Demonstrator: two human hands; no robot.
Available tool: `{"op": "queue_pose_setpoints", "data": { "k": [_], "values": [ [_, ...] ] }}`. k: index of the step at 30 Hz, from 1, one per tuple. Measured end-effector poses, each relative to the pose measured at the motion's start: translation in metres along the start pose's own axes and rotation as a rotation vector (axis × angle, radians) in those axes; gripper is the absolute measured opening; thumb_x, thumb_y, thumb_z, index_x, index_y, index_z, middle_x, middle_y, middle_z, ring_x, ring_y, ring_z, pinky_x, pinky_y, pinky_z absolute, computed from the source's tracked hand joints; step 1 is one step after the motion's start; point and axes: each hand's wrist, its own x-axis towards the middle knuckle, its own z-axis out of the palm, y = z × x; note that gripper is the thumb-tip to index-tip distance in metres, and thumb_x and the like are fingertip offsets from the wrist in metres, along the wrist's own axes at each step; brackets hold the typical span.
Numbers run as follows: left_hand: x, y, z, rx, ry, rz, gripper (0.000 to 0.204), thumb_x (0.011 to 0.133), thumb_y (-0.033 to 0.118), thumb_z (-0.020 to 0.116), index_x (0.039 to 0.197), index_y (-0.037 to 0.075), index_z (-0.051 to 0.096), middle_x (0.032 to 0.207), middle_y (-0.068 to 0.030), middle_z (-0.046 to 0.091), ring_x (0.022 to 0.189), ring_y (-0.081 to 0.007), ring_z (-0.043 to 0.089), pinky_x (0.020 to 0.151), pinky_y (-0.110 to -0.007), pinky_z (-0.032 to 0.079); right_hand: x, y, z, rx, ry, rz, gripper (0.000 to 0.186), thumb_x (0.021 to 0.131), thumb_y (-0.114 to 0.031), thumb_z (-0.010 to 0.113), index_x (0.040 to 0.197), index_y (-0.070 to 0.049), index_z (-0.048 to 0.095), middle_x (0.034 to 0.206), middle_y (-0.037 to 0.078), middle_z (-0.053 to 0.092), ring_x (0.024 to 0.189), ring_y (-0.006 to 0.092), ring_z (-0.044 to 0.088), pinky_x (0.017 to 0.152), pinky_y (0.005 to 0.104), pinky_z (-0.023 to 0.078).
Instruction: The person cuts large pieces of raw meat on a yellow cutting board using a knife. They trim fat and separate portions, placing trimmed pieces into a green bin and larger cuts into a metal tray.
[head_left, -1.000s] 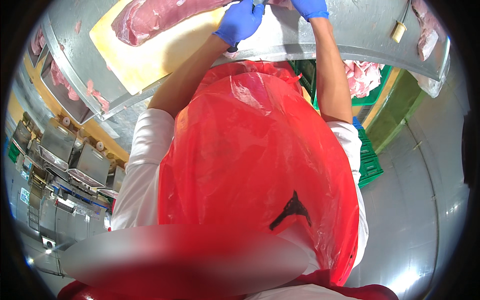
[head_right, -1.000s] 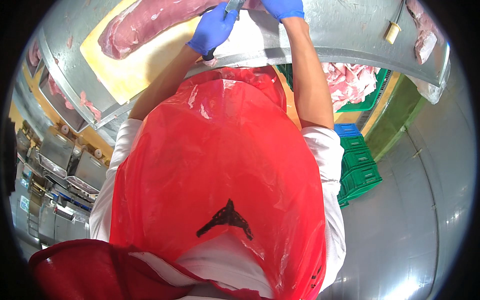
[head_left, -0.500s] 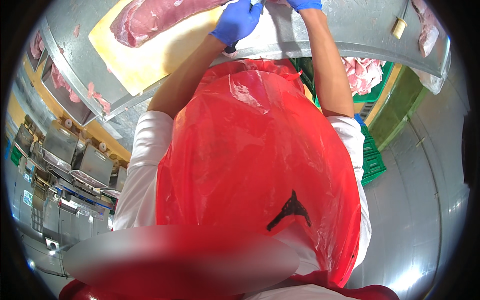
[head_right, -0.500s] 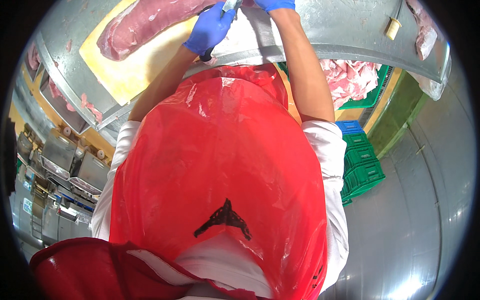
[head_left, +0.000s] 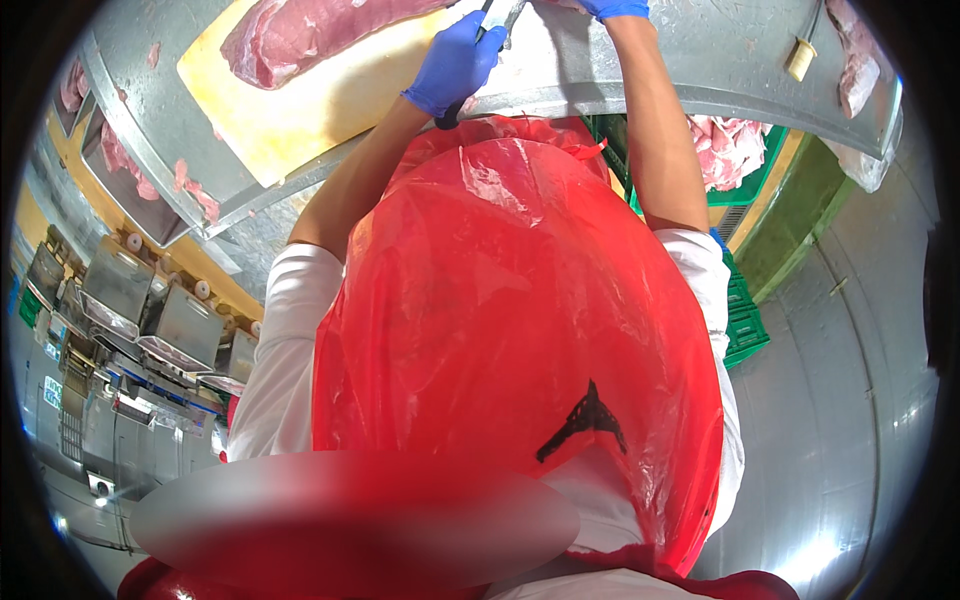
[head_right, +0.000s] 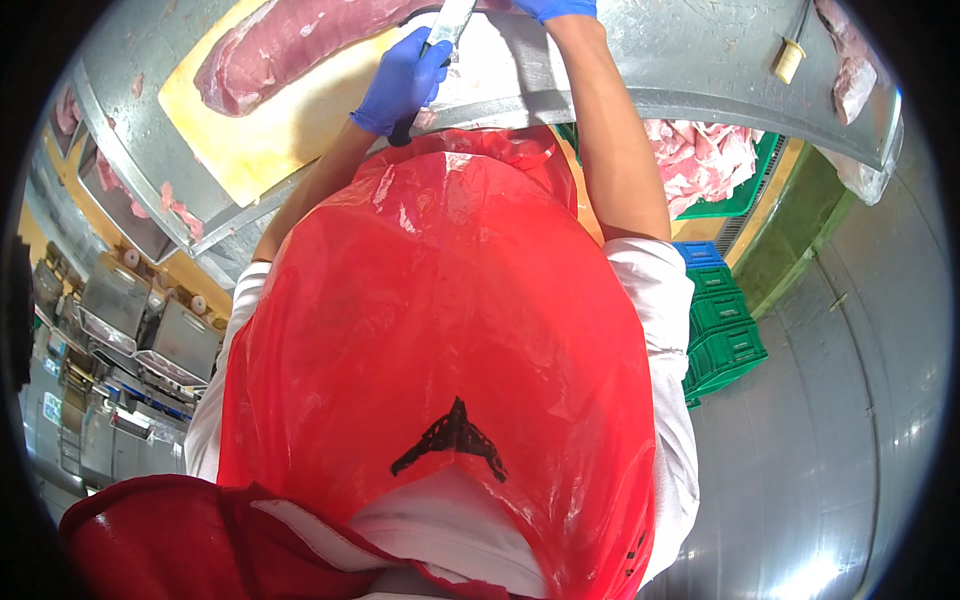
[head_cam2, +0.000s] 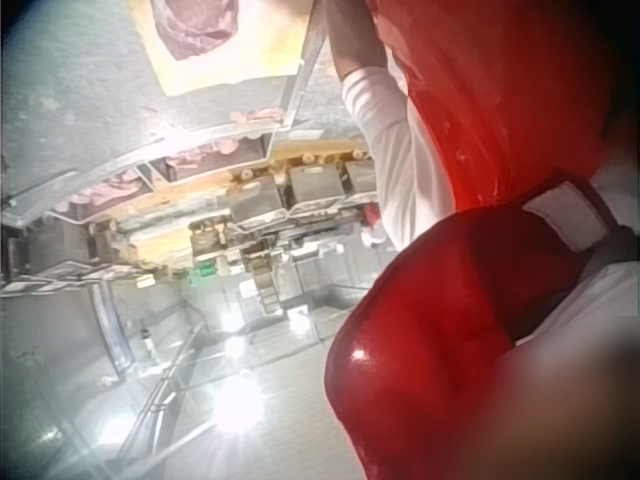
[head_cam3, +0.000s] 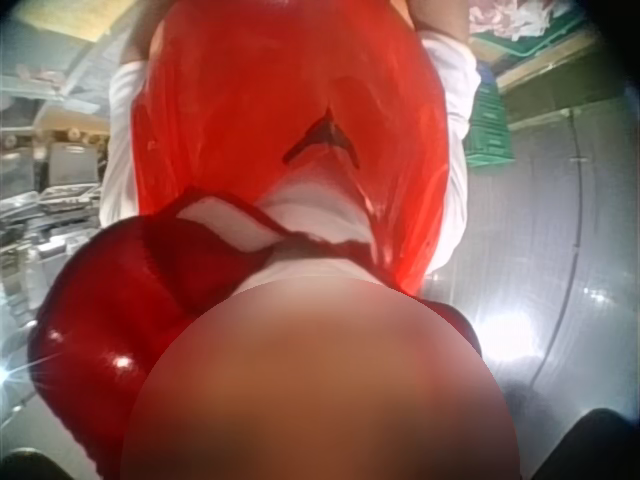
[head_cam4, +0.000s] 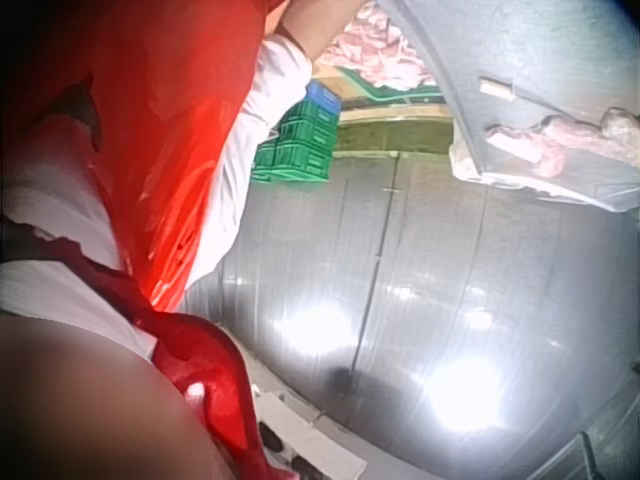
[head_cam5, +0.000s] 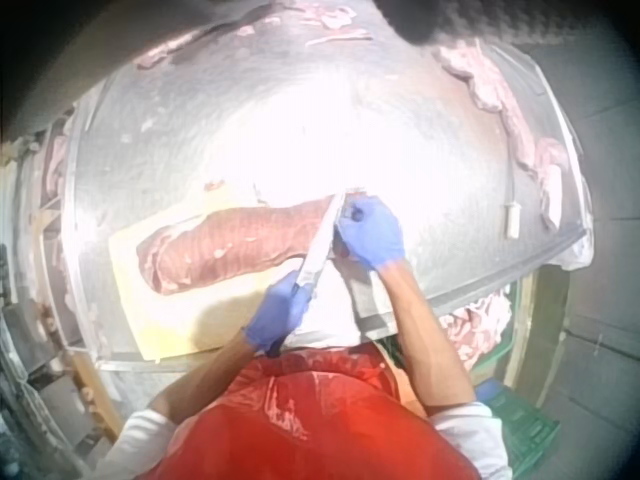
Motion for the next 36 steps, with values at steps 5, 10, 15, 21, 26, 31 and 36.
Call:
{"op": "queue_pose_setpoints", "data": {
  "k": [5,10,15,21,26,31,36],
  "values": [
    [0.005,0.013,0.002,-0.092,-0.009,-0.084,0.023,0.099,0.025,0.056,0.103,0.003,0.062,0.075,-0.0030,0.060,0.059,-0.0084,0.054,0.050,-0.025,0.044,0.003,0.010,-0.001,-0.015,-0.032,0.056,0.031,0.078,-0.034,0.069,0.078,-0.002,0.069,0.074,0.023,0.067,0.070,0.0403,0.067,0.065,0.0462,0.053],
    [0.021,0.017,0.006,0.148,0.018,0.039,0.026,0.100,0.027,0.056,0.098,0.003,0.063,0.072,-0.0056,0.060,0.060,-0.0124,0.058,0.054,-0.030,0.048,0.010,0.021,-0.001,-0.075,-0.152,0.105,0.034,0.078,-0.035,0.070,0.072,-0.002,0.070,0.069,0.023,0.066,0.065,0.0410,0.066,0.062,0.0466,0.053],
    [0.032,0.012,0.008,0.226,0.013,0.172,0.028,0.100,0.029,0.053,0.098,0.003,0.064,0.073,-0.0118,0.062,0.063,-0.0226,0.064,0.061,-0.036,0.052,0.010,0.012,-0.009,-0.158,-0.218,0.171,0.035,0.079,-0.035,0.068,0.072,-0.001,0.072,0.074,0.025,0.067,0.066,0.0407,0.067,0.064,0.0461,0.053],
    [0.044,0.002,0.016,0.440,0.102,0.309,0.020,0.098,0.019,0.052,0.111,0.005,0.058,0.077,-0.0191,0.065,0.064,-0.0371,0.064,0.059,-0.048,0.051,0.016,0.020,-0.010,-0.180,-0.229,0.151,0.038,0.080,-0.037,0.068,0.076,0.000,0.073,0.072,0.026,0.066,0.062,0.0381,0.066,0.063,0.0455,0.053],
    [0.031,0.003,0.012,0.387,0.065,0.238,0.023,0.099,0.024,0.052,0.101,0.003,0.061,0.078,-0.0180,0.065,0.066,-0.0337,0.064,0.063,-0.044,0.052,0.010,0.026,-0.017,0.065,-0.289,0.266,0.036,0.081,-0.032,0.071,0.071,0.002,0.071,0.059,0.016,0.063,0.051,0.0205,0.057,0.053,0.0369,0.048],
    [0.042,0.016,0.007,0.468,-0.019,0.193,0.027,0.099,0.027,0.050,0.102,0.003,0.061,0.080,-0.0209,0.066,0.072,-0.0389,0.064,0.067,-0.047,0.051,-0.008,0.038,-0.022,0.334,-0.239,0.344,0.031,0.085,-0.025,0.071,0.068,0.001,0.069,0.056,0.003,0.060,0.053,0.0097,0.053,0.049,0.0310,0.043],
    [0.045,0.015,0.002,0.621,0.182,0.571,0.018,0.096,0.019,0.056,0.098,0.002,0.059,0.070,-0.0232,0.061,0.064,-0.0386,0.061,0.056,-0.051,0.047,-0.033,0.047,-0.018,0.344,-0.153,0.294,0.037,0.089,-0.030,0.068,0.068,0.000,0.068,0.055,0.004,0.058,0.052,0.0108,0.052,0.051,0.0309,0.043]
  ]
}}
